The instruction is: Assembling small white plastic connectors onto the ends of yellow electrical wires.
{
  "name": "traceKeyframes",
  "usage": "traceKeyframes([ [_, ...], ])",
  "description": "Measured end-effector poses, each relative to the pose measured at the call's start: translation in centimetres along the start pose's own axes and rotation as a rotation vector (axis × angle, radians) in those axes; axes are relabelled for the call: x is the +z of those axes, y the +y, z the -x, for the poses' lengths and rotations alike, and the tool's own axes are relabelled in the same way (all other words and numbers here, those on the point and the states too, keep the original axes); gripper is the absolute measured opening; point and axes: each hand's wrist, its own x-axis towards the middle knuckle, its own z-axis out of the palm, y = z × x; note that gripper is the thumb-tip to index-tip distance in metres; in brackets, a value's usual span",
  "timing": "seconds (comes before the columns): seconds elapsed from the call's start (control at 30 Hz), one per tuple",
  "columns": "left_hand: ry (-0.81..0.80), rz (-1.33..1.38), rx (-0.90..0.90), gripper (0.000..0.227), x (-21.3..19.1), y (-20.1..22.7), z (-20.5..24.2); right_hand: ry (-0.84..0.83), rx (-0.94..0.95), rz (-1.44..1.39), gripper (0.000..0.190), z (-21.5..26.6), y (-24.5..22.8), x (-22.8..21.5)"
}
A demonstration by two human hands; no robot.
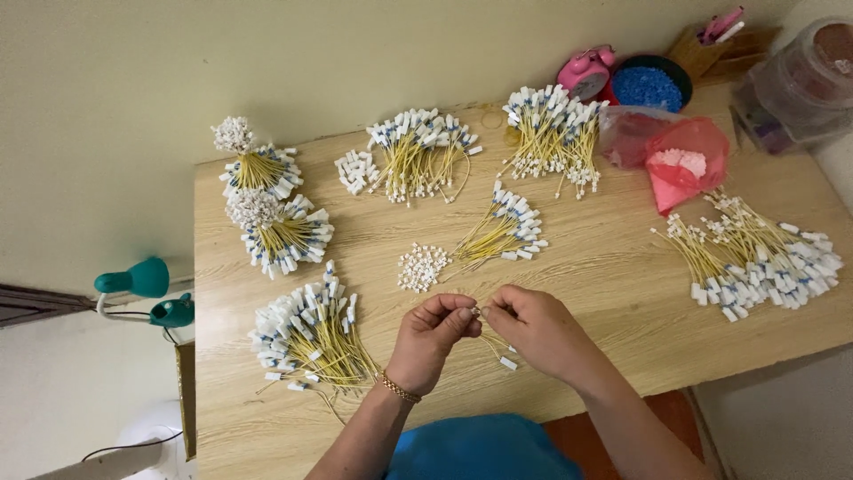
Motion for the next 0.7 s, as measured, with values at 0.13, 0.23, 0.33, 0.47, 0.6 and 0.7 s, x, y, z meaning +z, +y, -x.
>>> traceKeyframes([
  [0.13,0.015,0.033,-0.019,0.013,0.2,-0.2,0.0,0.015,-0.03,-0.016,0.025,0.2,-0.3,0.0],
  [0.23,0.042,-0.039,-0.008,0.013,0.1,-0.3,-0.2,0.006,-0.032,-0.021,0.025,0.0,-0.6,-0.1],
  [0.33,0.066,-0.096,0.004,0.013,0.0,-0.5,-0.4,-0.009,0.034,0.058,0.026,-0.4,-0.1,0.1],
  [0.47,0.098,-0.003,-0.022,0.013,0.2,-0.7,-0.5,0.01,-0.032,0.043,0.028,-0.6,0.3,0.2],
  [0.6,0.097,0.09,-0.044,0.014,0.5,-0.7,-0.6,0.026,-0.025,0.038,0.027,-0.4,0.0,0.0],
  [0.7,0.087,0.001,-0.011,0.014,0.6,-0.4,-0.5,0.042,-0.003,0.029,0.025,-0.3,0.0,0.0],
])
